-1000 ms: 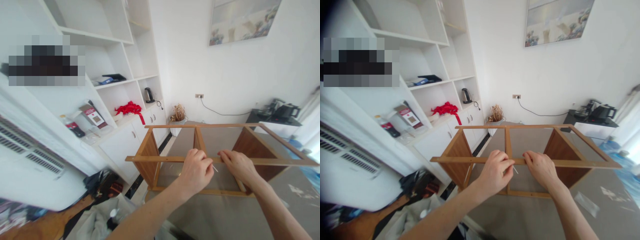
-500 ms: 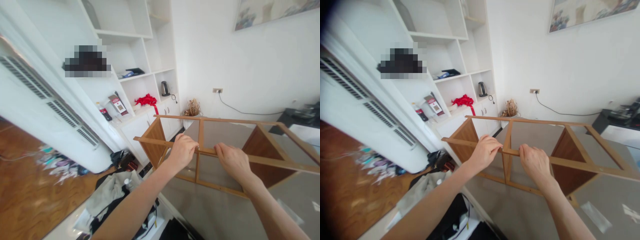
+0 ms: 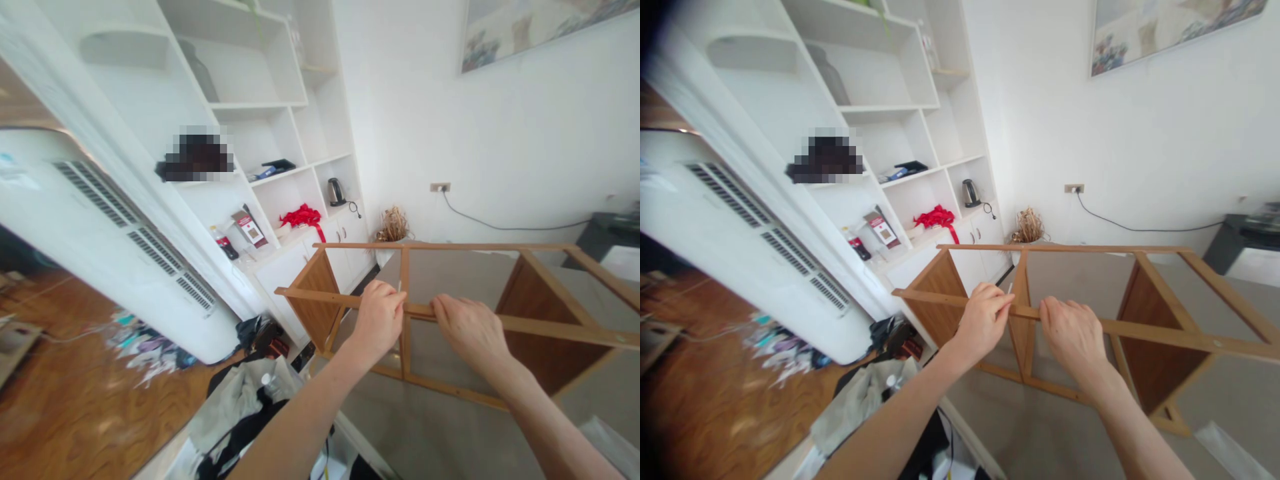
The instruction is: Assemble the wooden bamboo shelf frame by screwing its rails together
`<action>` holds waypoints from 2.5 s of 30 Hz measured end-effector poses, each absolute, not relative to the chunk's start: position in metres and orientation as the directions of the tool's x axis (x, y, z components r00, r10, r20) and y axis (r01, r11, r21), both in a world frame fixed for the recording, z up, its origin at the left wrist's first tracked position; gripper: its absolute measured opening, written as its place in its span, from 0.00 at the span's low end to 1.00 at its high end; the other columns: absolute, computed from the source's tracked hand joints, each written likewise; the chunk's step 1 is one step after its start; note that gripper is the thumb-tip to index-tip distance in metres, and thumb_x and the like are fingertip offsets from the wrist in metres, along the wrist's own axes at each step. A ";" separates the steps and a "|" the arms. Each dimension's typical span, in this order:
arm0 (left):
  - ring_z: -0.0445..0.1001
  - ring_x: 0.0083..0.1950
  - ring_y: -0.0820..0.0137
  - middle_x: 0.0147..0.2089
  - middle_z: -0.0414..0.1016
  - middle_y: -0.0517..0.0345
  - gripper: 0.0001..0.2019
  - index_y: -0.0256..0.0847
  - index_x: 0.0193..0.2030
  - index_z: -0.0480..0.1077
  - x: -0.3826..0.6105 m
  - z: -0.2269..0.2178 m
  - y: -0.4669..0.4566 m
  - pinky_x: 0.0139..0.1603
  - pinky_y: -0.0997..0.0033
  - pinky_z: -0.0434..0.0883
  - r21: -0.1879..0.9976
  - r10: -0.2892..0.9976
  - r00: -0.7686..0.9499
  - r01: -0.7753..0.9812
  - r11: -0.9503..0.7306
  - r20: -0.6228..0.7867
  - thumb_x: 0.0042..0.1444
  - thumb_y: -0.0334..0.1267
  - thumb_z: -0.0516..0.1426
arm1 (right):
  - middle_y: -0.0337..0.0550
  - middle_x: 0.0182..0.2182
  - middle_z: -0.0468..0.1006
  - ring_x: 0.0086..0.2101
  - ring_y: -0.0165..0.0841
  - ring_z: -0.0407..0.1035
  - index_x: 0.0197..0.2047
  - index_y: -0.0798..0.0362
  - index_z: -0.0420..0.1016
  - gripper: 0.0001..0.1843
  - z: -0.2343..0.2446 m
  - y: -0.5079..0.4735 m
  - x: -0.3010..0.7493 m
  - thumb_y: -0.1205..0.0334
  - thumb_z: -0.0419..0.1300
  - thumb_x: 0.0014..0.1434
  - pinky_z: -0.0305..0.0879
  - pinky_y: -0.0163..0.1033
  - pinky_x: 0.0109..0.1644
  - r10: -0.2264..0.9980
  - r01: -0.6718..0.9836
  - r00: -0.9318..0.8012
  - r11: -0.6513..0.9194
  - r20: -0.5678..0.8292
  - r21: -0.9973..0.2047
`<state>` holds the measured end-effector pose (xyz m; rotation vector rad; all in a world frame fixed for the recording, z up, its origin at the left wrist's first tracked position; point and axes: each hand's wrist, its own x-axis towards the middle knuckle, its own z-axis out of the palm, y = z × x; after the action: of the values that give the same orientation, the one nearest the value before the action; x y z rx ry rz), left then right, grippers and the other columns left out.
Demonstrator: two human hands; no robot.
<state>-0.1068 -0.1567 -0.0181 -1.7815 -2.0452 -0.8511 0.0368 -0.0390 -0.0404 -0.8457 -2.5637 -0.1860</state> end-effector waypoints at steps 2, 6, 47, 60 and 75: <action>0.68 0.41 0.66 0.33 0.74 0.53 0.12 0.39 0.44 0.75 -0.106 -0.018 -0.155 0.46 0.64 0.68 0.244 0.805 -0.184 0.968 0.051 0.564 0.59 0.26 0.52 | 0.44 0.20 0.73 0.24 0.35 0.67 0.28 0.52 0.72 0.21 -0.040 -0.039 0.037 0.59 0.44 0.66 0.44 0.39 0.29 0.541 0.600 -0.714 0.800 0.444 -0.010; 0.70 0.38 0.67 0.31 0.76 0.56 0.11 0.41 0.40 0.75 -0.110 -0.014 -0.156 0.50 0.61 0.67 0.266 0.816 -0.188 0.963 0.043 0.546 0.59 0.27 0.53 | 0.44 0.20 0.73 0.24 0.35 0.67 0.28 0.52 0.72 0.20 -0.042 -0.039 0.036 0.59 0.44 0.66 0.45 0.39 0.30 0.534 0.603 -0.713 0.797 0.454 0.010; 0.69 0.39 0.65 0.31 0.76 0.56 0.12 0.39 0.40 0.76 -0.098 -0.007 -0.150 0.60 0.54 0.59 0.069 0.857 -0.126 0.992 0.106 0.500 0.58 0.25 0.52 | 0.48 0.21 0.74 0.24 0.34 0.66 0.27 0.54 0.73 0.22 -0.033 -0.044 0.036 0.59 0.43 0.65 0.42 0.39 0.28 0.597 0.647 -0.695 0.762 0.402 -0.014; 0.68 0.44 0.66 0.35 0.75 0.58 0.11 0.44 0.37 0.77 -0.097 -0.015 -0.166 0.62 0.55 0.54 0.117 0.824 -0.190 0.982 0.151 0.533 0.61 0.43 0.54 | 0.46 0.20 0.71 0.23 0.33 0.61 0.27 0.54 0.72 0.22 -0.044 -0.036 0.034 0.58 0.44 0.65 0.44 0.39 0.31 0.569 0.623 -0.674 0.781 0.470 -0.051; 0.68 0.46 0.66 0.36 0.77 0.60 0.08 0.45 0.40 0.76 -0.114 -0.007 -0.169 0.62 0.55 0.51 0.146 0.876 -0.193 0.979 0.142 0.442 0.60 0.33 0.54 | 0.45 0.21 0.73 0.24 0.33 0.63 0.28 0.53 0.73 0.22 -0.038 -0.041 0.033 0.58 0.44 0.65 0.44 0.38 0.31 0.614 0.665 -0.670 0.746 0.417 -0.030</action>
<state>-0.1141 -0.1688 -0.0074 -1.8125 -2.1690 -0.5933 0.0326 -0.0413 -0.0380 -0.9785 -2.5416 -0.1733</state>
